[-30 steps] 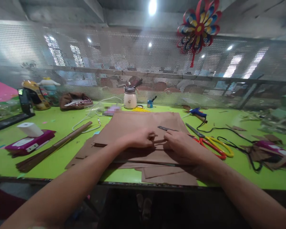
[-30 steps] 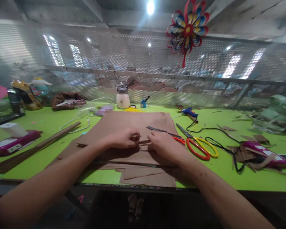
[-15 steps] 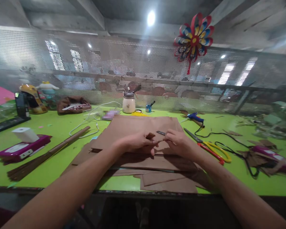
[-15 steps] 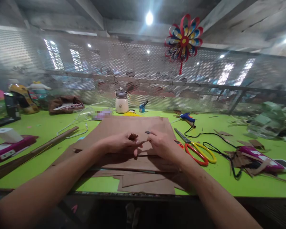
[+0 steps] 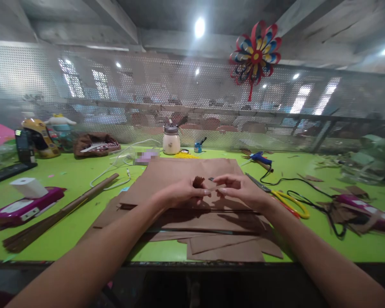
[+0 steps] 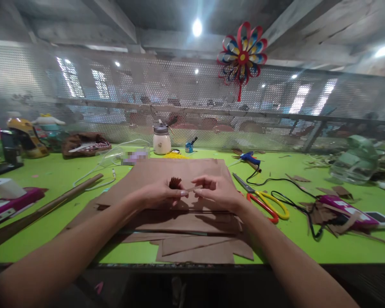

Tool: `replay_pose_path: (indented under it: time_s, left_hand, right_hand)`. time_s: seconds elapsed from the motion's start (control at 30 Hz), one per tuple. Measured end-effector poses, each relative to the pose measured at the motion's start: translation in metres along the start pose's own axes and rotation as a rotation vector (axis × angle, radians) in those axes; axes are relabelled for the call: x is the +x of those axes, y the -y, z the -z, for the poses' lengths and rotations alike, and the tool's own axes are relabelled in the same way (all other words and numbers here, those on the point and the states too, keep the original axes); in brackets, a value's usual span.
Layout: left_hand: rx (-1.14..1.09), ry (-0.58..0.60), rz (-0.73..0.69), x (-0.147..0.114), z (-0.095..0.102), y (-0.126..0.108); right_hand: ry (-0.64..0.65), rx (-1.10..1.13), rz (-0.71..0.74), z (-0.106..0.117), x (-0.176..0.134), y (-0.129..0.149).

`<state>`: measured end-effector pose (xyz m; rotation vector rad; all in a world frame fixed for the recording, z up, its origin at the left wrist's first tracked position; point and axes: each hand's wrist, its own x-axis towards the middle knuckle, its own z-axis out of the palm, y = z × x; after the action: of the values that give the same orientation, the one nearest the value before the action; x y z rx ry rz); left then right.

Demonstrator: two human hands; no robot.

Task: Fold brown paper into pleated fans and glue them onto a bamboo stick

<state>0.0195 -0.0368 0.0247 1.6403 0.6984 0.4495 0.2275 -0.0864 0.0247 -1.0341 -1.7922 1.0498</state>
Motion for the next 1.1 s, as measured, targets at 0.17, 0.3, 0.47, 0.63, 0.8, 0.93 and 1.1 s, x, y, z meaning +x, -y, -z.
replay_pose_path:
  time_s: [0.17,0.3,0.47,0.63,0.8,0.93,1.1]
  left_hand:
    - [0.154,-0.027,-0.087,0.002,-0.001,0.000]
    - [0.260,-0.038,-0.102,0.001,-0.003,-0.004]
    - [0.222,0.015,-0.116,-0.003,-0.005,-0.009]
    - [0.263,-0.059,-0.173,0.001,-0.007,-0.005]
    - [0.367,-0.086,-0.319,0.003,-0.012,-0.005]
    - [0.456,-0.174,-0.394,0.002,-0.017,-0.002]
    - [0.538,-0.277,-0.477,0.003,-0.019,0.004]
  right_hand:
    - [-0.139,0.039,0.025,-0.008,0.003,-0.002]
    - [-0.156,0.117,0.041,-0.007,0.004,-0.004]
    - [-0.195,0.037,0.105,-0.005,0.003,-0.001]
    - [-0.163,0.118,0.089,-0.005,0.002,-0.002]
    - [-0.111,0.356,-0.019,-0.013,0.003,-0.007]
    - [-0.201,0.302,0.053,-0.019,0.003,-0.005]
    - [-0.275,0.253,0.091,-0.021,0.003,-0.002]
